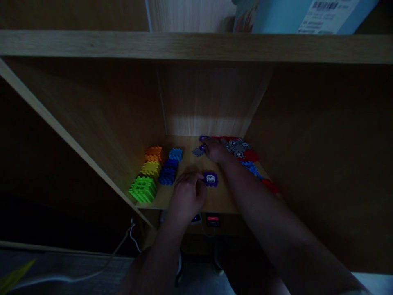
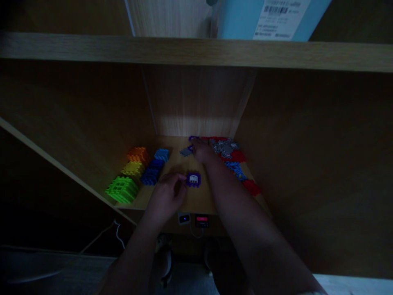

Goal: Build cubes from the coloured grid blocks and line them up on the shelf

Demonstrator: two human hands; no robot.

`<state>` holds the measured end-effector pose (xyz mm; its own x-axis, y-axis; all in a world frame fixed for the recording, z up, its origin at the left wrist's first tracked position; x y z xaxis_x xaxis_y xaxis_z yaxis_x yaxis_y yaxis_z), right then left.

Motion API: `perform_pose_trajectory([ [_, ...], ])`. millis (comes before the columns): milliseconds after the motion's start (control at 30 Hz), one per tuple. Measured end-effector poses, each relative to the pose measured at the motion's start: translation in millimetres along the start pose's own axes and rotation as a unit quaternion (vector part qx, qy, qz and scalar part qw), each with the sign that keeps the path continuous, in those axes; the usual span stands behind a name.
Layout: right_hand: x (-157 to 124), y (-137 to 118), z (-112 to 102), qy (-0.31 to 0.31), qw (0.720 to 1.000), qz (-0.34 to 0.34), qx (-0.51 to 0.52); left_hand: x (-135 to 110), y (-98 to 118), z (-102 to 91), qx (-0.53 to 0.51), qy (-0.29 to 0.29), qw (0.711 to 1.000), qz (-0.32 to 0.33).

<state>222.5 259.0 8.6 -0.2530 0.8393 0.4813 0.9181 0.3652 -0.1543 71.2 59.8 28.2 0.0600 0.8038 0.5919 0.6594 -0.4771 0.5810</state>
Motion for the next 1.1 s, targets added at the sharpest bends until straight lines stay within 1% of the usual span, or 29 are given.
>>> perform_pose_trajectory([
  [133,0.5,1.3,-0.8,-0.007,1.000,0.000,-0.003,-0.5,-1.5,0.8,-0.002,-0.009,1.000,-0.006],
  [300,3.7,2.3,-13.3,-0.002,1.000,-0.016,0.003,-0.8,-1.4,0.9,0.001,-0.014,1.000,-0.010],
  [467,6.4,-2.3,-23.9,0.010,0.998,-0.052,0.023,0.5,-0.7,2.3,-0.003,-0.018,1.000,-0.013],
  [567,5.7,-13.2,-23.0,0.007,0.996,-0.084,0.041,0.6,-0.2,1.8,-0.003,-0.016,1.000,-0.012],
  [667,3.3,-22.1,-15.6,-0.005,0.994,-0.101,0.046,0.2,0.1,1.1,-0.001,-0.016,1.000,-0.012],
  [767,3.1,-18.5,-9.8,-0.004,0.996,-0.080,0.033,-0.1,0.4,0.5,-0.001,-0.016,1.000,-0.013],
  [867,4.0,-6.1,-9.3,0.001,0.999,-0.043,0.017,-0.1,0.5,0.3,-0.004,-0.017,1.000,-0.013],
  [967,2.6,3.5,-9.4,-0.012,1.000,-0.015,0.006,-0.1,-0.1,0.9,-0.005,-0.018,1.000,-0.013],
  [1100,-1.2,2.7,-8.7,-0.032,0.999,-0.003,0.006,-0.3,-0.8,1.1,-0.006,-0.012,1.000,-0.009],
])
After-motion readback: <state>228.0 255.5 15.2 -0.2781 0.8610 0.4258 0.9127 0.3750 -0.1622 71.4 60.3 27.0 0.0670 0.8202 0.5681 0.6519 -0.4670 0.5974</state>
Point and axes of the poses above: each hand's wrist, its own x-axis towards the middle knuckle, its own z-axis out of the palm, y = z × x, the point moved 8 cm from there along x, towards the middle knuckle, and after that the axes turned 9 degrees about y, right-handed, at the moved point
